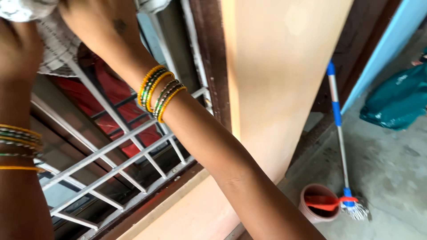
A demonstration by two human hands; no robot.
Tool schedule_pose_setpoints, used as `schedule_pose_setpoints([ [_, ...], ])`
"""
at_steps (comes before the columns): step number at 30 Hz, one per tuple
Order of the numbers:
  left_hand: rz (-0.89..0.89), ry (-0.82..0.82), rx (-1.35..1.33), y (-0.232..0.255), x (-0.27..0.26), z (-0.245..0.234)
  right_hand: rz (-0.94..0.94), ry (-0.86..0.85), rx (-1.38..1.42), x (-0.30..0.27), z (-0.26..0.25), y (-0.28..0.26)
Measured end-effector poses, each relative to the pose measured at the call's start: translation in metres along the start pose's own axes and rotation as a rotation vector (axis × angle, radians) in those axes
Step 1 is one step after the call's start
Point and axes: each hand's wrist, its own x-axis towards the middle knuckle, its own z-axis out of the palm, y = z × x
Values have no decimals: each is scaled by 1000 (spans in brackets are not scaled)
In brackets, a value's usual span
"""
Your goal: The person cleans the window grill by wiping its bars with a cloth.
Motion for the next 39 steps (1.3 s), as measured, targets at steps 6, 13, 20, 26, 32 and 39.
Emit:
schedule_pose_setpoints([
  [6,104,44,188,13,13,-4,26,-128,-8,-31,-10,8],
  [13,95,390,389,51,-1,4,224,-282,75,-38,-47,2],
  [20,195,396,184,75,-68,19,228,-446,255,-76,-100,8],
  [26,-158,-270,-78,85,-141,32,371,-668,238,-130,-146,5],
  [32,0,69,-2,92,-157,41,332,-856,88,-138,-182,9],
  [39,136,186,-224,95,-207,43,-239,-636,30,-144,-238,0],
])
